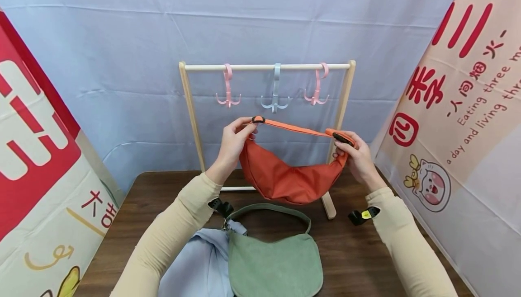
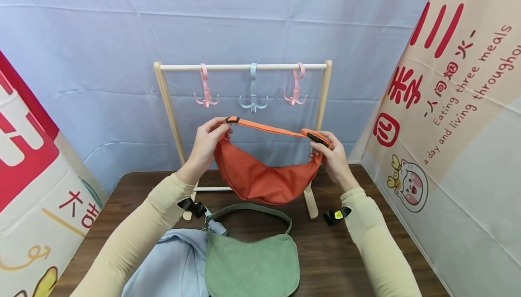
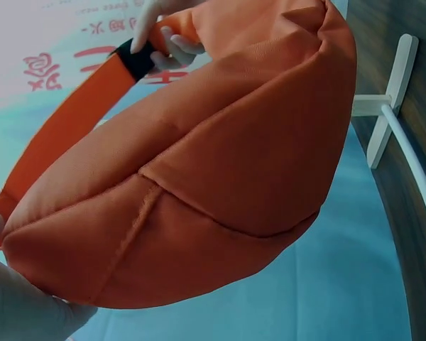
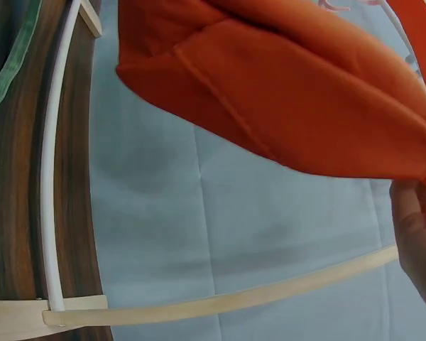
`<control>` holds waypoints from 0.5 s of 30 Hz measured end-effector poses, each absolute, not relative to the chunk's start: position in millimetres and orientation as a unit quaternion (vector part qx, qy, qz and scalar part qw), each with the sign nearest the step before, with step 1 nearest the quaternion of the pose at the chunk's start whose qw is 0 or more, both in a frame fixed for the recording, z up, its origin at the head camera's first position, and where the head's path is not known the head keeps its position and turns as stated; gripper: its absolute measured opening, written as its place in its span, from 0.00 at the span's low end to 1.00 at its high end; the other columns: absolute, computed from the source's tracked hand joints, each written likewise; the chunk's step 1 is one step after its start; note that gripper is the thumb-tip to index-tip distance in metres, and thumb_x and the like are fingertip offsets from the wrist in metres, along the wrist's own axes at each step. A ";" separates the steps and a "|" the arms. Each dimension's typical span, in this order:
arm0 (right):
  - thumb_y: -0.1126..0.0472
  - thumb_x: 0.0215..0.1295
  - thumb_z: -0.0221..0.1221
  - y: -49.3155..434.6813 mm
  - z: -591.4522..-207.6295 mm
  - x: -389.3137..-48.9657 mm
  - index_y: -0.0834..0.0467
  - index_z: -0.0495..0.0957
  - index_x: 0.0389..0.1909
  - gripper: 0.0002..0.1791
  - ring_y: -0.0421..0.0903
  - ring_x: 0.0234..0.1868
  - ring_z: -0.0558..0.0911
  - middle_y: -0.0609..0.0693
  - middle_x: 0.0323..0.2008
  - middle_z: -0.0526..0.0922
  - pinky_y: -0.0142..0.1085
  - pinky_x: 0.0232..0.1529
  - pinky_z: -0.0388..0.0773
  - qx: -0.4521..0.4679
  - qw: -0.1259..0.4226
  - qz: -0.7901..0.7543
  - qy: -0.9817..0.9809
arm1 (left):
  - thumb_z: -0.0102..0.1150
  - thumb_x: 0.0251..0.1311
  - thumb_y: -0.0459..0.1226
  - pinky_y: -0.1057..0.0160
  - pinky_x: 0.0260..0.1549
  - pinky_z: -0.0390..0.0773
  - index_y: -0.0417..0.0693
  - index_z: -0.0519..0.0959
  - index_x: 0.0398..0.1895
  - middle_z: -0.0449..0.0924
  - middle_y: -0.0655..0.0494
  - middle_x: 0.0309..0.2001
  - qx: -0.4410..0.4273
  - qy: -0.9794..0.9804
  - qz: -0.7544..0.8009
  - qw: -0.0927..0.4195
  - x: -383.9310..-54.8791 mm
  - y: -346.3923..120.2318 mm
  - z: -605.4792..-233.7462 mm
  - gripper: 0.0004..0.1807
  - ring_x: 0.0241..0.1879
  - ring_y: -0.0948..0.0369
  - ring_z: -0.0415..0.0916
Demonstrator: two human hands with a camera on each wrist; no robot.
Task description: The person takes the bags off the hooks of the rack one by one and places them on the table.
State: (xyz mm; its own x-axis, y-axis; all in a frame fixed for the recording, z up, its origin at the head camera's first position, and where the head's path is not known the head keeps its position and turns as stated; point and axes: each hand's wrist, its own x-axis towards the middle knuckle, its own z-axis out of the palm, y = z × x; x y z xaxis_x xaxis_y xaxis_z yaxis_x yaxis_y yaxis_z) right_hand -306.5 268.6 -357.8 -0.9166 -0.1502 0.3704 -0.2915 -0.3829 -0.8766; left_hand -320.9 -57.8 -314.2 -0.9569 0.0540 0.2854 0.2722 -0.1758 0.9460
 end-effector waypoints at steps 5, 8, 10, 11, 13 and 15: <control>0.77 0.68 0.45 272.2 -362.8 -306.2 0.61 0.70 0.50 0.15 0.44 0.27 0.78 0.53 0.29 0.78 0.32 0.32 0.81 0.227 0.031 0.823 -0.520 | 0.57 0.62 0.35 0.64 0.36 0.78 0.43 0.80 0.49 0.78 0.57 0.29 -0.129 -0.637 -0.757 0.067 -319.4 -58.6 -315.3 0.12 0.29 0.61 0.75; 0.75 0.69 0.46 275.1 -365.7 -306.0 0.61 0.71 0.49 0.13 0.45 0.27 0.79 0.53 0.27 0.78 0.34 0.34 0.82 0.223 0.032 0.824 -0.520 | 0.56 0.63 0.34 0.65 0.36 0.77 0.42 0.79 0.51 0.79 0.57 0.30 -0.127 -0.640 -0.756 0.057 -318.4 -58.6 -316.5 0.14 0.30 0.62 0.75; 0.73 0.69 0.47 277.1 -367.2 -305.6 0.60 0.72 0.48 0.11 0.45 0.26 0.79 0.53 0.25 0.78 0.35 0.36 0.82 0.207 0.037 0.823 -0.528 | 0.56 0.64 0.34 0.66 0.37 0.77 0.42 0.79 0.53 0.79 0.58 0.31 -0.121 -0.644 -0.753 0.049 -317.4 -58.2 -317.8 0.15 0.32 0.62 0.75; 0.72 0.69 0.48 278.1 -367.9 -305.3 0.60 0.72 0.47 0.10 0.45 0.26 0.79 0.52 0.24 0.78 0.36 0.38 0.82 0.197 0.040 0.821 -0.534 | 0.55 0.64 0.34 0.67 0.37 0.77 0.42 0.79 0.53 0.79 0.58 0.32 -0.118 -0.647 -0.752 0.045 -316.8 -58.0 -318.4 0.15 0.32 0.62 0.75; 0.70 0.70 0.49 279.7 -368.8 -304.7 0.59 0.73 0.46 0.09 0.44 0.25 0.79 0.52 0.23 0.77 0.37 0.40 0.83 0.178 0.043 0.820 -0.541 | 0.55 0.64 0.34 0.68 0.36 0.77 0.43 0.79 0.54 0.79 0.58 0.33 -0.115 -0.650 -0.750 0.043 -316.6 -57.4 -319.6 0.15 0.34 0.62 0.75; 0.69 0.70 0.49 281.0 -369.4 -304.4 0.58 0.75 0.45 0.09 0.44 0.24 0.78 0.51 0.22 0.76 0.38 0.41 0.83 0.159 0.042 0.823 -0.544 | 0.55 0.64 0.34 0.69 0.36 0.77 0.44 0.79 0.53 0.80 0.58 0.33 -0.115 -0.655 -0.746 0.046 -317.0 -56.7 -320.8 0.15 0.35 0.62 0.75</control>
